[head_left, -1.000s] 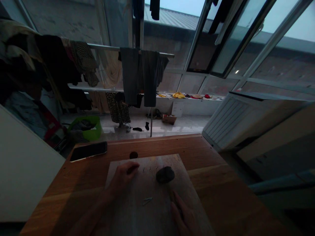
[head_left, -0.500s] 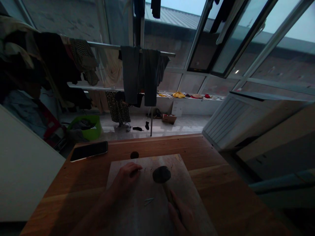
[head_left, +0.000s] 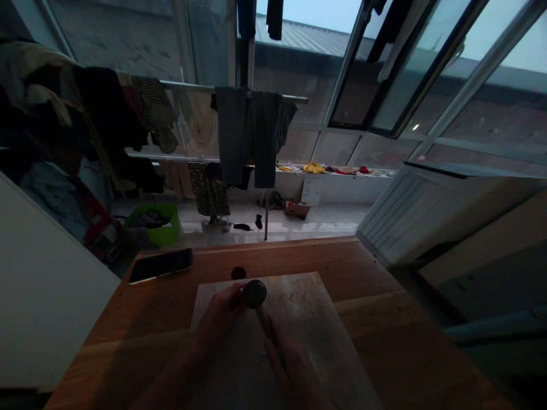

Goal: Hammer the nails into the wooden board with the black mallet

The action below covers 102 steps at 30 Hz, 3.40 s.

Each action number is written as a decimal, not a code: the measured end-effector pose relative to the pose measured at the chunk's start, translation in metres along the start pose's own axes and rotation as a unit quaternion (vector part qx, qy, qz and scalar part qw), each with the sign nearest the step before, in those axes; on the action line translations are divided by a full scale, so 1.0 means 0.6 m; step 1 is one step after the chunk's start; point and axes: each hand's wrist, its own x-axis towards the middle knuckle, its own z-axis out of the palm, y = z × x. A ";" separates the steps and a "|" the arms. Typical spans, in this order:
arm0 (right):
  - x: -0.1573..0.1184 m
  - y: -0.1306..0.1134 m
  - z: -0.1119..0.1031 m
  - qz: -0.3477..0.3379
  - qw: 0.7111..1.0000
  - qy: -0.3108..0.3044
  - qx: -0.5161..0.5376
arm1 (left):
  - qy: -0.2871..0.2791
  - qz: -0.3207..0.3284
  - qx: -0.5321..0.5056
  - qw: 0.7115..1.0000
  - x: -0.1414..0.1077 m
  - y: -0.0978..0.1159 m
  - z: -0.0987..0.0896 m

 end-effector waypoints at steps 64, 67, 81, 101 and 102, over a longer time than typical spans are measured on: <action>0.005 -0.051 -0.021 -0.003 0.998 -0.064 0.015 | 0.029 0.006 0.075 0.997 -0.017 -0.026 -0.027; 0.013 -0.065 -0.017 0.023 0.995 -0.098 0.009 | 0.023 0.012 0.052 0.998 -0.018 -0.029 -0.027; -0.050 -0.004 -0.067 0.077 0.995 -0.052 0.031 | -0.008 0.139 0.241 0.960 -0.029 0.031 -0.041; -0.071 0.035 -0.082 0.083 0.995 -0.051 -0.031 | -0.062 0.166 0.376 0.909 -0.079 0.043 -0.029; -0.071 0.032 -0.083 0.090 0.994 -0.057 -0.030 | -0.049 0.140 0.361 0.921 -0.071 0.028 -0.046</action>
